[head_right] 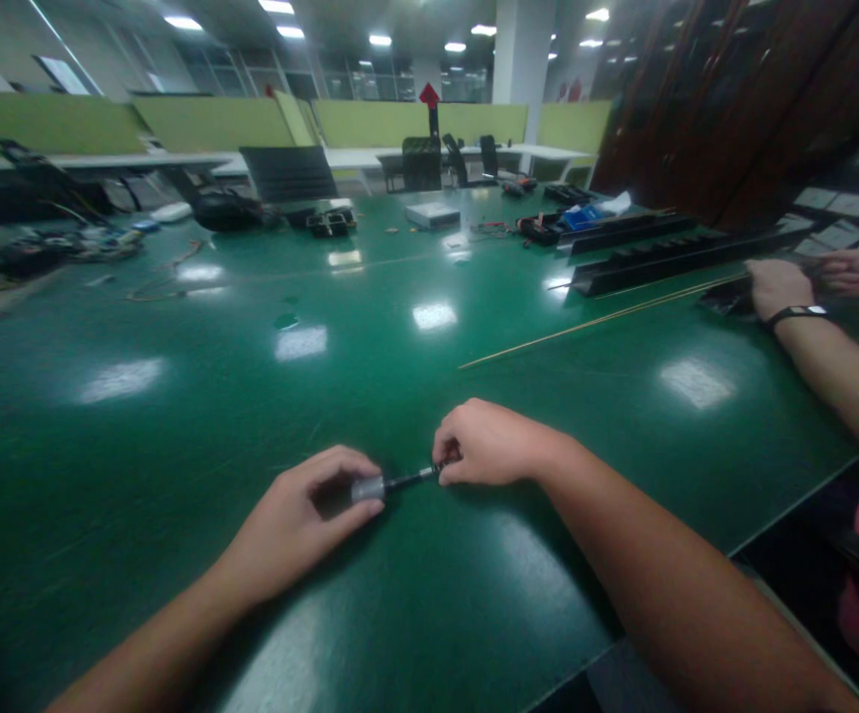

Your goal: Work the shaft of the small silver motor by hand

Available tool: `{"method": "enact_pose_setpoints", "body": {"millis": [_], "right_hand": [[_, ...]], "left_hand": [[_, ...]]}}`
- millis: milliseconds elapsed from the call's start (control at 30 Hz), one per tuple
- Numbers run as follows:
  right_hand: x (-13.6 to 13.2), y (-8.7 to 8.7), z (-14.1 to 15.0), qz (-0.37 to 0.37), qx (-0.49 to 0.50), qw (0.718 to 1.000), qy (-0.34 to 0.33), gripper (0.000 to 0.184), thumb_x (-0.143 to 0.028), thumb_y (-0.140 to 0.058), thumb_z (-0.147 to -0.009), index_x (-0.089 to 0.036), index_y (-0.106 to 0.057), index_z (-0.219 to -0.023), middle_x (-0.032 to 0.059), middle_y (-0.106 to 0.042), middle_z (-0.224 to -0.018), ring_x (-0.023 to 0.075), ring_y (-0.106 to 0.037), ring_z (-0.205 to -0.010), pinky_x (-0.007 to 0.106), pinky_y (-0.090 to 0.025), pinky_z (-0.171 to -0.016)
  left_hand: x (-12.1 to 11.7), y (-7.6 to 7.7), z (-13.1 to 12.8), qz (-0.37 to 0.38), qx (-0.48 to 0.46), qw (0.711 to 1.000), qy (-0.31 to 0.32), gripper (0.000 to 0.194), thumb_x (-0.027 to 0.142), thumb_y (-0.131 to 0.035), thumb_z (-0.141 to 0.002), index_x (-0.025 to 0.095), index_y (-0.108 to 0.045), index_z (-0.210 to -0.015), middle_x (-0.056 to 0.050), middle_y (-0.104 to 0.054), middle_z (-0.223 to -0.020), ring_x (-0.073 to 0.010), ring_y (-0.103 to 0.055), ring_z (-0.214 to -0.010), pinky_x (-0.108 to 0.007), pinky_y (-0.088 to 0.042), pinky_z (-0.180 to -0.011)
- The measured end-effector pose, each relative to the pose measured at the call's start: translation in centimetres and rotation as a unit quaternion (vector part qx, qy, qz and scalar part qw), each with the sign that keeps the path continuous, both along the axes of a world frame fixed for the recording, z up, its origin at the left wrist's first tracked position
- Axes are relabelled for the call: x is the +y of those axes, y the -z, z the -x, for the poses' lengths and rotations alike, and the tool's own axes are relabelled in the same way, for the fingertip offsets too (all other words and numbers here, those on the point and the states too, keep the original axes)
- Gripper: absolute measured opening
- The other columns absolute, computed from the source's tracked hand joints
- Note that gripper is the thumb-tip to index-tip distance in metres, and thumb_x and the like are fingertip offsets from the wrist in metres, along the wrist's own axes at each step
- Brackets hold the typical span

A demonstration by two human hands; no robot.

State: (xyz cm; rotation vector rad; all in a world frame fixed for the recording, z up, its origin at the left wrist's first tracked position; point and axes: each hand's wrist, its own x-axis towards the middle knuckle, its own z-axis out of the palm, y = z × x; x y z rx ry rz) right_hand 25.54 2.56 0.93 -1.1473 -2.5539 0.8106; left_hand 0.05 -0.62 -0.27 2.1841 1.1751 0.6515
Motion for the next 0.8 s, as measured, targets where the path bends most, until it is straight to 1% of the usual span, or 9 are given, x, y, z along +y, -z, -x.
{"method": "enact_pose_setpoints", "body": {"millis": [100, 267, 367, 433, 533, 600, 633, 800], "right_hand": [[0.1, -0.3, -0.6, 0.012, -0.018, 1.000, 0.013, 0.016, -0.024, -0.072, -0.074, -0.016, -0.076, -0.088, 0.0030, -0.071, -0.078, 0.0128, -0.062, -0.068, 0.023, -0.042, -0.061], [0.2, -0.3, -0.7, 0.024, -0.009, 1.000, 0.011, 0.017, -0.025, -0.072, -0.074, -0.017, -0.076, -0.089, 0.0028, -0.072, -0.080, 0.0127, -0.062, -0.069, 0.023, -0.042, -0.061], [0.2, -0.1, -0.3, 0.028, 0.007, 1.000, 0.007, 0.017, -0.025, -0.073, -0.075, -0.017, -0.076, -0.088, 0.0027, -0.071, -0.079, 0.0125, -0.062, -0.069, 0.023, -0.042, -0.061], [0.0, 0.3, 0.5, 0.026, 0.029, 0.999, 0.000, 0.017, -0.027, -0.072, -0.077, -0.016, -0.076, -0.090, 0.0030, -0.071, -0.081, 0.0124, -0.061, -0.070, 0.022, -0.041, -0.062], [-0.4, 1.0, 2.3, 0.001, 0.072, 0.997, -0.027, 0.017, -0.028, -0.070, -0.082, -0.015, -0.075, -0.090, 0.0038, -0.070, -0.082, 0.0121, -0.060, -0.071, 0.022, -0.041, -0.064], [-0.6, 1.5, 3.4, -0.048, 0.078, 0.995, -0.025, 0.014, -0.027, -0.068, -0.083, -0.015, -0.075, -0.089, 0.0045, -0.069, -0.083, 0.0131, -0.058, -0.075, 0.023, -0.039, -0.067], [-0.6, 1.7, 3.8, -0.060, 0.074, 0.995, -0.022, 0.016, -0.028, -0.068, -0.084, -0.015, -0.075, -0.091, 0.0045, -0.068, -0.082, 0.0133, -0.057, -0.074, 0.024, -0.038, -0.066], [-0.7, 1.8, 3.8, -0.064, 0.070, 0.995, -0.007, 0.017, -0.029, -0.069, -0.083, -0.016, -0.075, -0.092, 0.0030, -0.066, -0.080, 0.0121, -0.056, -0.071, 0.022, -0.036, -0.062]], "left_hand": [[0.0, 0.1, 0.1, -0.001, 0.001, 1.000, -0.001, 0.015, 0.028, -0.069, -0.082, 0.021, -0.068, -0.096, -0.003, -0.070, -0.096, -0.0198, -0.065, -0.088, -0.032, -0.050, -0.081], [-0.1, -0.1, 0.0, 0.001, -0.003, 1.000, 0.000, 0.014, 0.027, -0.068, -0.082, 0.021, -0.068, -0.095, -0.003, -0.070, -0.096, -0.0200, -0.065, -0.088, -0.032, -0.051, -0.082], [-0.1, -0.3, -0.1, 0.004, -0.005, 1.000, 0.001, 0.014, 0.027, -0.068, -0.082, 0.021, -0.069, -0.095, -0.004, -0.070, -0.095, -0.0203, -0.065, -0.087, -0.032, -0.051, -0.081], [0.0, -0.2, -0.2, 0.005, -0.006, 1.000, 0.003, 0.014, 0.027, -0.069, -0.081, 0.020, -0.069, -0.094, -0.004, -0.070, -0.095, -0.0201, -0.065, -0.087, -0.032, -0.051, -0.081], [0.1, 0.1, -0.1, 0.003, -0.015, 1.000, 0.008, 0.014, 0.025, -0.070, -0.081, 0.021, -0.069, -0.094, -0.003, -0.070, -0.094, -0.0196, -0.065, -0.087, -0.031, -0.051, -0.080], [0.2, 0.3, 0.1, -0.006, -0.023, 1.000, 0.006, 0.014, 0.024, -0.070, -0.080, 0.021, -0.069, -0.093, -0.004, -0.070, -0.094, -0.0197, -0.065, -0.088, -0.031, -0.051, -0.081], [0.2, 0.5, 0.1, -0.012, -0.024, 1.000, 0.004, 0.014, 0.022, -0.070, -0.080, 0.021, -0.069, -0.093, -0.004, -0.070, -0.094, -0.0199, -0.064, -0.088, -0.032, -0.051, -0.081], [0.0, 0.3, 0.0, -0.023, -0.022, 0.999, 0.010, 0.015, 0.024, -0.070, -0.080, 0.020, -0.068, -0.095, -0.005, -0.069, -0.097, -0.0205, -0.064, -0.091, -0.032, -0.050, -0.083]]}}
